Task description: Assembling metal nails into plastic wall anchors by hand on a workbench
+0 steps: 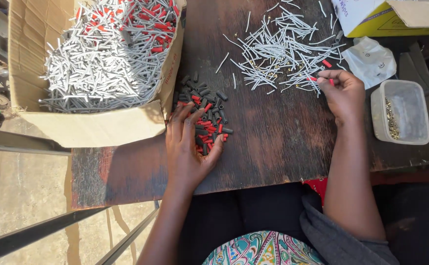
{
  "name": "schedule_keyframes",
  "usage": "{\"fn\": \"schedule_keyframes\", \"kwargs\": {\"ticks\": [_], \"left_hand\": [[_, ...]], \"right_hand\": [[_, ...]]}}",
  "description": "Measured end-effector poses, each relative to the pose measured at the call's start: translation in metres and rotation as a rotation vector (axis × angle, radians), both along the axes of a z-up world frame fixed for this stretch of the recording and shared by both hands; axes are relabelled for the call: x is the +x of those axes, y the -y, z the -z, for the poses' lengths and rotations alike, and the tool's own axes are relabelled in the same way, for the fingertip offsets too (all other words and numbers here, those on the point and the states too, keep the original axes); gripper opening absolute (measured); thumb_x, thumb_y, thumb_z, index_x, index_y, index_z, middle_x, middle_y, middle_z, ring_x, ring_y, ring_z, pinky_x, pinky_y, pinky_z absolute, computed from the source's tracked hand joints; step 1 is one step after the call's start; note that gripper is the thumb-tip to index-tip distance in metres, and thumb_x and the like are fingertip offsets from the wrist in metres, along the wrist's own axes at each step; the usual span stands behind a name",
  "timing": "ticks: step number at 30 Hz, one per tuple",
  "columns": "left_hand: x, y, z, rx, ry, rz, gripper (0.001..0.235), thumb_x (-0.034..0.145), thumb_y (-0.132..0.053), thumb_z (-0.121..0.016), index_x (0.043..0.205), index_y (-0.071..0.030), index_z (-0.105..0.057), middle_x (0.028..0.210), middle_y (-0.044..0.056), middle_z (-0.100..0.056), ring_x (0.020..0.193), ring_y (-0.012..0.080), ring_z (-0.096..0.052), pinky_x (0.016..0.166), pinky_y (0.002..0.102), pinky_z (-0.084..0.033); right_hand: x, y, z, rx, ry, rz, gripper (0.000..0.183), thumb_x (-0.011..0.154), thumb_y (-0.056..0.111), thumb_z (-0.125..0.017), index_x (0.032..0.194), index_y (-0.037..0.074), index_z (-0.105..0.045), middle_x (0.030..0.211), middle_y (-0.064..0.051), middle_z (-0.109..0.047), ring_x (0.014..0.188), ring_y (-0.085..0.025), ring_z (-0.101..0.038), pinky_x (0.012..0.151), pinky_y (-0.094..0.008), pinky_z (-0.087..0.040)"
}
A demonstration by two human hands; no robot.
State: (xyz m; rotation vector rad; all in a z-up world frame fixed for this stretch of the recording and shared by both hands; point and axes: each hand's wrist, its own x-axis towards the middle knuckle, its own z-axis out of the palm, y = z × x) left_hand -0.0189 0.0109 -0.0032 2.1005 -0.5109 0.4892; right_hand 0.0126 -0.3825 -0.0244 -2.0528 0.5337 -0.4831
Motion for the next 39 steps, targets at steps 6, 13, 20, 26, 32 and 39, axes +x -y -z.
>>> {"fn": "schedule_keyframes", "kwargs": {"ticks": [6,13,20,26,32,39], "left_hand": [[0.002,0.001,-0.006,-0.096,-0.006,0.021,0.053,0.084,-0.026,-0.084,0.129,-0.006,-0.062,0.135,0.022,-0.056,0.134,0.0529,-0.048,0.108,0.067,-0.041],[0.002,0.002,0.000,-0.091,0.008,0.023,0.052,0.083,-0.024,-0.084,0.127,-0.006,-0.064,0.131,0.022,-0.058,0.132,0.0536,-0.049,0.106,0.065,-0.043],[0.001,0.008,-0.010,-0.046,0.004,0.030,0.053,0.084,-0.023,-0.085,0.128,-0.003,-0.064,0.129,0.024,-0.058,0.134,0.0534,-0.049,0.109,0.062,-0.041],[0.001,0.010,-0.009,-0.012,-0.006,-0.009,0.054,0.083,-0.025,-0.085,0.128,-0.004,-0.064,0.130,0.024,-0.058,0.134,0.0534,-0.049,0.109,0.063,-0.041],[-0.002,0.014,-0.018,0.005,0.019,-0.011,0.052,0.082,-0.023,-0.086,0.126,-0.003,-0.065,0.129,0.026,-0.059,0.132,0.0547,-0.050,0.108,0.064,-0.041],[-0.003,0.018,-0.018,0.033,0.036,-0.044,0.052,0.083,-0.023,-0.085,0.126,-0.003,-0.064,0.128,0.025,-0.059,0.132,0.0545,-0.051,0.108,0.064,-0.042]], "right_hand": [[0.018,0.026,0.029,-0.258,-0.080,-0.114,0.021,0.087,0.008,-0.080,0.106,0.017,-0.078,0.073,0.002,-0.059,0.063,-0.003,-0.054,0.059,-0.019,-0.046],[0.005,0.009,0.012,0.054,0.071,-0.096,0.018,0.089,0.000,-0.078,0.106,0.005,-0.074,0.076,0.000,-0.060,0.066,-0.001,-0.059,0.055,-0.015,-0.045],[-0.004,-0.008,-0.011,0.634,0.181,-0.125,0.015,0.093,0.004,-0.076,0.107,0.004,-0.071,0.080,0.002,-0.060,0.068,-0.004,-0.060,0.056,-0.011,-0.047],[-0.003,-0.017,-0.001,0.626,0.193,-0.141,0.016,0.095,0.007,-0.077,0.109,0.002,-0.071,0.080,0.000,-0.058,0.069,-0.005,-0.062,0.057,-0.012,-0.049],[0.007,-0.011,0.003,0.580,0.294,-0.161,0.015,0.096,0.007,-0.076,0.110,0.002,-0.070,0.087,-0.005,-0.064,0.072,-0.007,-0.063,0.057,-0.013,-0.049],[0.000,-0.014,-0.006,0.791,0.344,-0.206,0.022,0.099,0.009,-0.070,0.120,0.002,-0.066,0.098,-0.010,-0.072,0.073,-0.007,-0.065,0.056,-0.012,-0.047]]}}
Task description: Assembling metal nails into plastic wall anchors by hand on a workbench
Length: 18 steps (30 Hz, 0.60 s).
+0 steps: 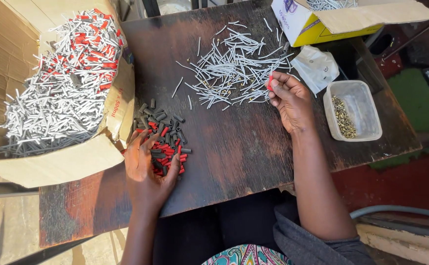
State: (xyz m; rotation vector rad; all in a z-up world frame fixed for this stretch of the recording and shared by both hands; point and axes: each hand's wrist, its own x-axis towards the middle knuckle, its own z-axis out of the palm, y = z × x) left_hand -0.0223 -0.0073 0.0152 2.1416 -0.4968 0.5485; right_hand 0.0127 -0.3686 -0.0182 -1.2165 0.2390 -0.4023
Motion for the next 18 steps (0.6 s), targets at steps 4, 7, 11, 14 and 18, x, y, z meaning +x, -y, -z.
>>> {"fn": "schedule_keyframes", "kwargs": {"ticks": [4,7,11,14,18], "left_hand": [[-0.003,0.002,0.003,0.035,0.017,-0.019,0.052,0.085,-0.024,-0.085,0.128,-0.003,-0.064,0.129,0.024,-0.058,0.133,0.0527,-0.051,0.108,0.063,-0.043],[-0.005,0.003,0.002,0.002,0.090,-0.029,0.045,0.087,-0.021,-0.084,0.123,-0.001,-0.064,0.127,0.023,-0.058,0.129,0.0539,-0.052,0.106,0.065,-0.044],[-0.009,0.016,0.012,-0.035,0.264,-0.028,0.035,0.085,-0.019,-0.082,0.116,-0.008,-0.070,0.122,0.015,-0.063,0.119,0.0401,-0.062,0.105,0.055,-0.050],[-0.012,0.059,-0.013,-0.219,0.143,0.103,0.027,0.088,-0.015,-0.076,0.115,-0.009,-0.070,0.116,0.012,-0.066,0.112,0.0391,-0.066,0.096,0.049,-0.054],[0.025,0.132,0.043,-0.802,-0.598,0.384,0.041,0.098,-0.021,-0.069,0.134,-0.002,-0.061,0.128,0.024,-0.063,0.118,0.0351,-0.067,0.101,0.046,-0.054]], "right_hand": [[-0.012,-0.013,-0.009,0.111,-0.009,-0.105,0.030,0.099,0.010,-0.069,0.127,0.000,-0.064,0.098,-0.009,-0.071,0.075,-0.007,-0.065,0.057,-0.011,-0.047],[-0.014,-0.020,-0.007,0.162,-0.029,-0.213,0.031,0.100,0.010,-0.066,0.128,-0.001,-0.065,0.100,-0.010,-0.070,0.076,-0.009,-0.067,0.057,-0.012,-0.047],[-0.017,-0.033,-0.011,0.150,-0.056,-0.293,0.025,0.099,0.008,-0.066,0.122,-0.001,-0.066,0.097,-0.007,-0.068,0.075,-0.011,-0.069,0.057,-0.013,-0.050],[-0.014,-0.035,-0.003,0.094,-0.067,-0.310,0.025,0.098,0.007,-0.068,0.121,-0.002,-0.066,0.097,-0.008,-0.068,0.077,-0.013,-0.071,0.058,-0.015,-0.053],[-0.012,-0.036,0.001,-0.024,-0.035,-0.303,0.025,0.097,0.009,-0.069,0.120,-0.001,-0.065,0.098,-0.008,-0.069,0.080,-0.014,-0.074,0.060,-0.016,-0.057]]}}
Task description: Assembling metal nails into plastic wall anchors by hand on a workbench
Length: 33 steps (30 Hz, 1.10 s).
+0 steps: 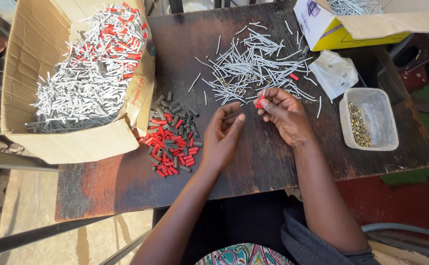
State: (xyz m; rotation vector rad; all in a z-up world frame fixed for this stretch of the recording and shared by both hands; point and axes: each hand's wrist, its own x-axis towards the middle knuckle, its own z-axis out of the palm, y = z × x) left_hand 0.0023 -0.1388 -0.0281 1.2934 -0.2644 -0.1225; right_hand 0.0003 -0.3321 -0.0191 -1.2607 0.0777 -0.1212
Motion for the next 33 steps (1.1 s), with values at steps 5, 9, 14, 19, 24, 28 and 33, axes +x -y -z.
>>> {"fn": "schedule_keyframes", "kwargs": {"ticks": [5,9,14,19,24,28,33], "left_hand": [[0.031,0.053,0.017,-0.489,-0.613,0.163,0.042,0.102,-0.036,-0.059,0.127,-0.003,-0.065,0.112,0.011,-0.062,0.105,0.0210,-0.066,0.101,0.037,-0.054],[0.031,0.060,0.029,-0.707,-0.755,0.122,0.031,0.099,-0.026,-0.060,0.114,-0.001,-0.071,0.094,0.009,-0.067,0.091,0.0206,-0.073,0.090,0.034,-0.062],[0.023,0.045,0.023,-0.747,-0.732,0.165,0.036,0.100,-0.021,-0.057,0.125,0.003,-0.067,0.107,0.017,-0.071,0.102,0.0249,-0.074,0.098,0.038,-0.060],[0.018,0.040,0.025,-0.746,-0.707,0.216,0.039,0.102,-0.027,-0.056,0.126,0.002,-0.067,0.114,0.020,-0.073,0.109,0.0281,-0.073,0.101,0.041,-0.058],[0.007,0.040,0.009,-0.588,-0.586,0.158,0.030,0.099,-0.014,-0.065,0.123,0.003,-0.066,0.111,0.017,-0.074,0.104,0.0250,-0.075,0.097,0.036,-0.060],[0.004,0.050,0.032,-0.498,-0.536,0.117,0.028,0.097,-0.012,-0.070,0.120,0.004,-0.066,0.105,0.017,-0.075,0.095,0.0238,-0.077,0.088,0.034,-0.064],[0.004,0.050,0.047,-0.480,-0.498,0.110,0.025,0.098,-0.013,-0.071,0.118,0.002,-0.065,0.098,0.015,-0.073,0.087,0.0243,-0.078,0.079,0.031,-0.067]], "right_hand": [[0.000,-0.010,-0.006,-0.121,0.099,0.038,0.022,0.096,0.009,-0.072,0.115,0.000,-0.065,0.098,-0.009,-0.071,0.077,-0.010,-0.070,0.057,-0.013,-0.051],[0.003,-0.019,-0.010,-0.240,0.148,0.066,0.016,0.099,0.009,-0.072,0.111,-0.001,-0.067,0.092,-0.011,-0.071,0.078,-0.008,-0.067,0.063,-0.015,-0.050],[0.001,-0.027,-0.018,-0.313,0.161,0.075,0.010,0.097,0.003,-0.071,0.106,0.000,-0.069,0.091,-0.012,-0.069,0.077,-0.009,-0.067,0.066,-0.019,-0.054],[-0.001,-0.023,-0.020,-0.340,0.166,0.107,0.009,0.096,0.002,-0.071,0.105,0.001,-0.070,0.088,-0.008,-0.068,0.078,-0.006,-0.064,0.070,-0.020,-0.053],[0.000,-0.017,-0.010,-0.354,0.138,0.107,0.008,0.093,0.003,-0.074,0.101,0.002,-0.071,0.079,-0.005,-0.064,0.065,-0.002,-0.058,0.058,-0.016,-0.048],[0.003,-0.014,-0.001,-0.315,0.103,0.088,0.006,0.092,0.005,-0.075,0.096,0.002,-0.071,0.075,-0.005,-0.064,0.062,-0.002,-0.057,0.053,-0.016,-0.047],[0.000,-0.010,-0.004,-0.136,0.073,0.181,0.008,0.097,0.013,-0.072,0.097,0.005,-0.068,0.075,0.002,-0.054,0.060,0.003,-0.043,0.051,-0.010,-0.034]]}}
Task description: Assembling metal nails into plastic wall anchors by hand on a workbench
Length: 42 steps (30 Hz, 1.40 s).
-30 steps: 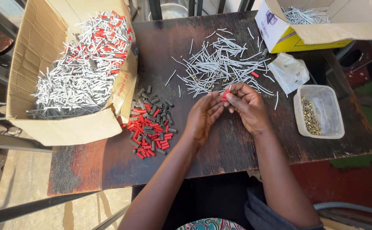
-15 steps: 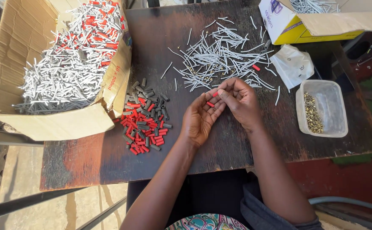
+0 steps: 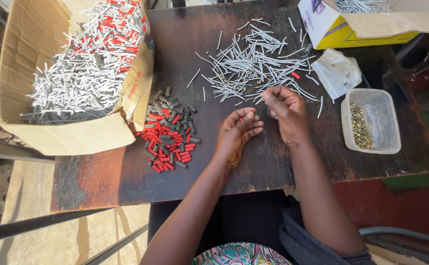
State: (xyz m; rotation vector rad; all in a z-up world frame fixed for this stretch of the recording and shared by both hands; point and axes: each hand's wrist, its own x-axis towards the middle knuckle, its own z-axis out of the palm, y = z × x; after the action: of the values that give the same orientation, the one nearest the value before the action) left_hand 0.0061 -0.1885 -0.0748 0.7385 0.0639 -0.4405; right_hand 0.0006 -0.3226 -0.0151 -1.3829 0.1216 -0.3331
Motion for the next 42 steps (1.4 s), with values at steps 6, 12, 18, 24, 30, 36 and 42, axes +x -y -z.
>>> {"fn": "schedule_keyframes", "kwargs": {"ticks": [6,12,18,24,30,36,42], "left_hand": [[-0.020,-0.022,-0.019,-0.043,-0.052,-0.069,0.025,0.103,-0.017,-0.062,0.123,-0.002,-0.063,0.094,0.008,-0.072,0.076,0.0120,-0.074,0.059,0.017,-0.061],[-0.023,-0.119,-0.070,0.421,0.275,-0.445,0.019,0.104,-0.013,-0.057,0.118,-0.002,-0.065,0.096,0.007,-0.065,0.084,0.0097,-0.065,0.065,0.018,-0.054],[-0.013,-0.181,-0.093,1.357,0.972,-0.521,0.038,0.103,0.002,-0.040,0.118,-0.013,-0.071,0.114,0.012,-0.069,0.127,0.0409,-0.059,0.105,0.048,-0.050],[-0.011,-0.181,-0.069,1.445,1.021,-0.345,0.032,0.109,-0.013,-0.048,0.138,-0.007,-0.060,0.135,0.017,-0.064,0.136,0.0432,-0.051,0.114,0.054,-0.037],[-0.029,-0.175,-0.080,1.394,1.078,-0.575,0.039,0.102,-0.025,-0.067,0.136,-0.007,-0.061,0.135,0.014,-0.065,0.137,0.0427,-0.052,0.117,0.055,-0.037],[-0.064,-0.193,-0.076,1.463,1.035,-0.438,0.056,0.095,-0.034,-0.065,0.141,-0.004,-0.055,0.146,0.015,-0.057,0.150,0.0413,-0.042,0.126,0.065,-0.024],[-0.055,-0.190,-0.069,1.554,1.118,-0.393,0.076,0.085,-0.038,-0.078,0.148,-0.007,-0.049,0.151,0.022,-0.054,0.150,0.0499,-0.041,0.122,0.070,-0.027]], "right_hand": [[0.002,0.019,0.021,-0.622,-0.040,0.154,0.001,0.099,0.006,-0.072,0.099,0.006,-0.071,0.072,-0.003,-0.061,0.053,-0.008,-0.051,0.049,-0.019,-0.038],[0.005,0.020,0.026,-0.670,0.033,0.199,0.018,0.100,0.003,-0.073,0.117,-0.001,-0.070,0.074,-0.008,-0.060,0.057,-0.008,-0.048,0.053,-0.021,-0.039],[0.002,0.018,-0.007,0.426,-0.156,-0.034,0.045,0.101,0.050,-0.058,0.116,0.009,-0.069,0.101,-0.011,-0.078,0.085,-0.013,-0.078,0.073,-0.020,-0.063],[-0.006,0.003,-0.033,0.681,-0.118,-0.083,0.071,0.094,0.064,-0.054,0.121,-0.001,-0.068,0.125,-0.026,-0.071,0.118,-0.033,-0.071,0.104,-0.039,-0.057],[0.001,0.025,-0.011,0.540,-0.004,0.061,0.062,0.096,0.061,-0.055,0.117,0.005,-0.071,0.115,-0.018,-0.076,0.107,-0.025,-0.076,0.097,-0.032,-0.063],[-0.073,0.062,-0.056,-0.213,0.158,0.804,0.046,0.105,0.054,-0.053,0.096,0.012,-0.068,0.074,0.002,-0.059,0.065,-0.002,-0.046,0.059,-0.019,-0.031],[-0.093,0.088,-0.054,-0.965,0.051,0.731,0.013,0.111,0.017,-0.066,0.114,0.005,-0.070,0.112,-0.008,-0.073,0.105,-0.023,-0.069,0.094,-0.040,-0.055]]}}
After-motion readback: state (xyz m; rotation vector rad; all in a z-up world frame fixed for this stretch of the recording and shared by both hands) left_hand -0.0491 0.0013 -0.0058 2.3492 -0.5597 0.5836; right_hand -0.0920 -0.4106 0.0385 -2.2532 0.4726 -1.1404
